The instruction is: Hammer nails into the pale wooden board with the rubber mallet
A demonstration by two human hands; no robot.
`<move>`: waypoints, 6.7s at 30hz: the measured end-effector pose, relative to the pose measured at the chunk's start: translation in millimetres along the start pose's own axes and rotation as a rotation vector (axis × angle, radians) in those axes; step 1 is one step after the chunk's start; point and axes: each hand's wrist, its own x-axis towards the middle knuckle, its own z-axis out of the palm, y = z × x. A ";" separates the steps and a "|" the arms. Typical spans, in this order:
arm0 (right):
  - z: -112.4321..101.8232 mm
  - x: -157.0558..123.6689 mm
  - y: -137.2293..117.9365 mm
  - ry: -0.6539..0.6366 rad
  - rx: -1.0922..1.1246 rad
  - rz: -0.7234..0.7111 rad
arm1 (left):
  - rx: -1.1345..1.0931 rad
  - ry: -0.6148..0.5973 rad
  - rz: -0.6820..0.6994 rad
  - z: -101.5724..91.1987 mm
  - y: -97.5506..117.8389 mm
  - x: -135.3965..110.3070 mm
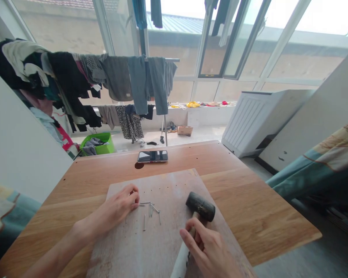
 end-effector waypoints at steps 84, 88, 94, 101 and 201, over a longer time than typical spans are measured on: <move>-35.7 -2.8 24.3 0.030 0.364 0.228 | 0.255 -0.290 0.212 1.3 55.7 56.6; -35.8 -5.1 20.9 0.021 0.343 0.238 | 0.217 -0.297 0.188 6.7 55.5 56.0; -36.0 -6.6 21.6 0.015 0.339 0.234 | 0.032 -0.373 0.332 15.7 58.5 63.3; -34.1 -8.2 28.4 0.016 0.352 0.236 | 0.401 -0.248 0.581 33.1 85.2 61.4; -20.5 31.4 -27.8 -0.014 0.275 0.143 | -0.487 0.231 0.099 65.8 18.5 138.1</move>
